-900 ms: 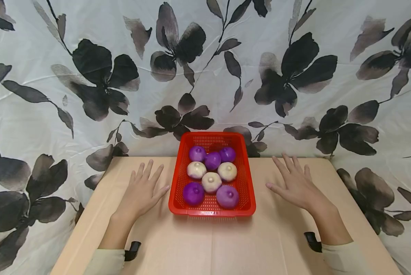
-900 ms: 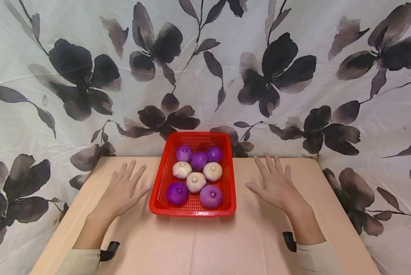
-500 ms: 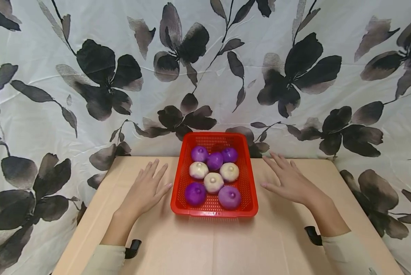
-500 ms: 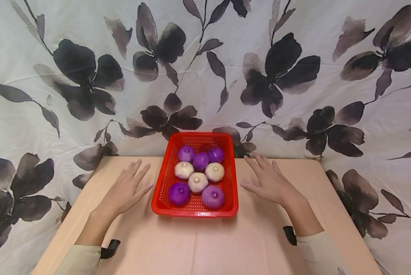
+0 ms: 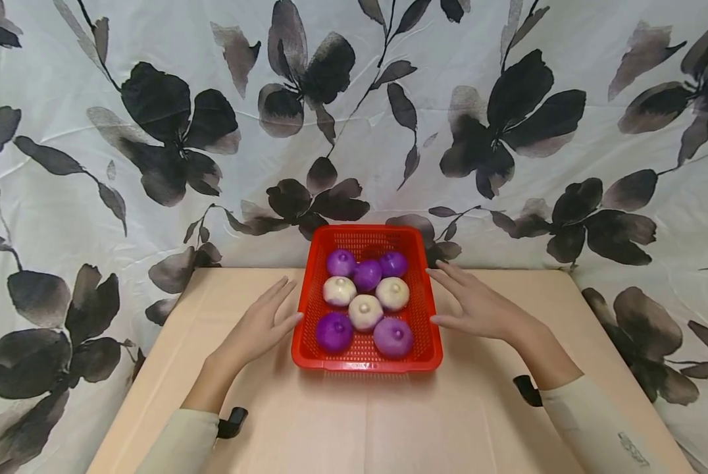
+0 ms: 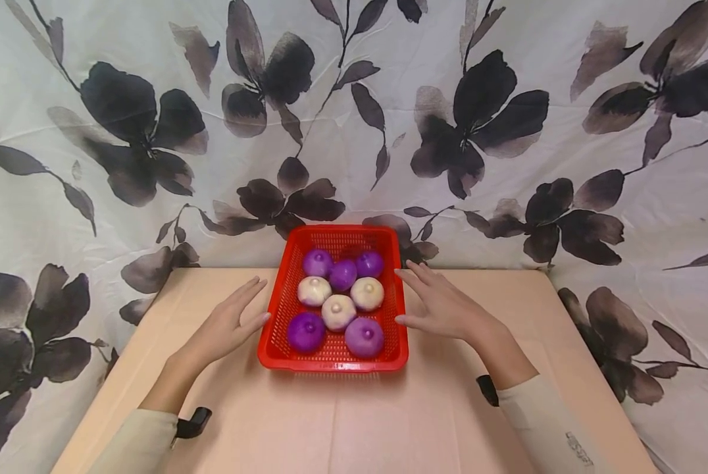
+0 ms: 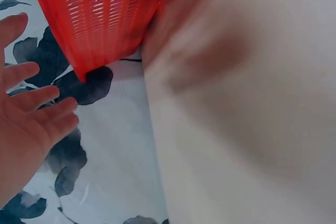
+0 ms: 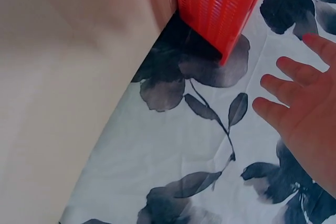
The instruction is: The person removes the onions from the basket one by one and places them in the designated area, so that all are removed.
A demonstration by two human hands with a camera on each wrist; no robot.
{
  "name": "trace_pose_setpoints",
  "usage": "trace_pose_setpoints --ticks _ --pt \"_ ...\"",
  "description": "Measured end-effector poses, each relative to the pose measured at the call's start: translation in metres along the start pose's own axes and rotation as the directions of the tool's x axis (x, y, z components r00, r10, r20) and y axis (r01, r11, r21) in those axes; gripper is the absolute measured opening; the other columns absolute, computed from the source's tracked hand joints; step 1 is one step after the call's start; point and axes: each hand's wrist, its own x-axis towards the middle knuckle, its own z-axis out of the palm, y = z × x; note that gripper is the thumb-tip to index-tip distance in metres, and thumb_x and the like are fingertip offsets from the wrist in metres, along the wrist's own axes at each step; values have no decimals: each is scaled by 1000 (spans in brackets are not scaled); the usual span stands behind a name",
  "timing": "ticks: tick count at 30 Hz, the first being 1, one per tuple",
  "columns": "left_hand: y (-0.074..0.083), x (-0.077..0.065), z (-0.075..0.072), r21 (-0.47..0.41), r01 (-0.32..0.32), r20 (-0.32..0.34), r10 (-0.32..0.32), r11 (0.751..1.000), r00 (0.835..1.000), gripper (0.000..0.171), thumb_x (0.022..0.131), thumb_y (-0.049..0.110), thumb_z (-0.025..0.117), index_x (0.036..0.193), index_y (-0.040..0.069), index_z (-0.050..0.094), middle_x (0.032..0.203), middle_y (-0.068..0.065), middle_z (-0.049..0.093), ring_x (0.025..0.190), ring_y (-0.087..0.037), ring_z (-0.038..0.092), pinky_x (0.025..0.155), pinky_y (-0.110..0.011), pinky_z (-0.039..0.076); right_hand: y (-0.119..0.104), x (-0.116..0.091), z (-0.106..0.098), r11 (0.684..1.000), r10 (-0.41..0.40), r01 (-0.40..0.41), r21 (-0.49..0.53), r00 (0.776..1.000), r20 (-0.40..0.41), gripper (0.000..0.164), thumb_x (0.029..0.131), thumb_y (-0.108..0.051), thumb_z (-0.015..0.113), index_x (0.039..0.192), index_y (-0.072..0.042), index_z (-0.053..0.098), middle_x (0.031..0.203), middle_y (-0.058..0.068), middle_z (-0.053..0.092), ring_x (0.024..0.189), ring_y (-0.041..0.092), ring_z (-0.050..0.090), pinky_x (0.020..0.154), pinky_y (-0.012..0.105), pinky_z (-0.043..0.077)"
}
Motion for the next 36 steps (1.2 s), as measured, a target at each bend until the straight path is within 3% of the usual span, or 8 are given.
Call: trace_pose_setpoints --ticks 5,10,15,19,23,28,33,36 --pt "0 7 7 -176 -10 -57 0 984 998 68 96 26 73 155 7 46 157 -18 48 139 -41 52 112 -57 46 -2 7 0 999 -5 4 34 999 42 91 89 -55 74 161 -12 37 168 19 28 154 44 27 119 65 33" --pt "-2 12 12 -396 78 -18 -92 915 996 63 97 17 72 154 7 47 153 -19 52 121 -39 66 97 -48 58 -4 10 1 999 0 -3 51 998 67 92 89 -56 74 161 -13 37 168 19 28 154 42 29 118 64 35" --pt "-5 15 14 -483 154 12 -169 862 985 61 98 15 70 153 5 47 146 -21 57 114 -36 70 88 -37 63 -9 16 -1 997 -9 4 72 998 69 88 88 -50 77 159 -13 40 166 18 33 152 40 35 118 62 36" --pt "-7 19 18 -592 195 63 -196 782 979 62 97 6 68 153 -1 44 141 -26 57 107 -36 72 81 -31 64 -16 23 -1 995 -18 7 96 994 105 88 87 -50 78 157 -11 43 163 15 41 151 38 38 118 60 37" --pt "-10 21 22 -668 228 105 -213 709 971 61 95 -3 66 152 -5 43 133 -30 58 95 -25 74 75 -27 64 -22 31 0 991 -16 -4 132 988 152 85 85 -48 81 154 -12 48 157 10 50 146 34 46 114 57 45" --pt "-12 22 23 -674 247 127 -220 697 967 57 95 -4 64 149 -7 46 123 -30 60 87 -12 71 71 -26 63 -28 41 4 990 -45 14 141 974 221 74 85 -38 84 148 -11 56 146 11 60 136 32 55 112 54 48" --pt "-13 24 22 -659 248 137 -211 710 968 56 96 -4 64 149 -8 46 120 -30 62 87 -15 72 69 -27 63 -32 52 11 989 -72 31 143 953 295 69 82 -34 87 142 -11 62 140 9 65 132 30 58 109 51 52" --pt "-12 24 22 -668 249 146 -205 702 968 56 96 -3 64 149 -8 46 120 -31 62 89 -20 73 69 -27 63 -35 59 15 988 -93 44 146 935 342 67 82 -31 88 140 -7 63 137 9 67 129 31 61 109 50 52"
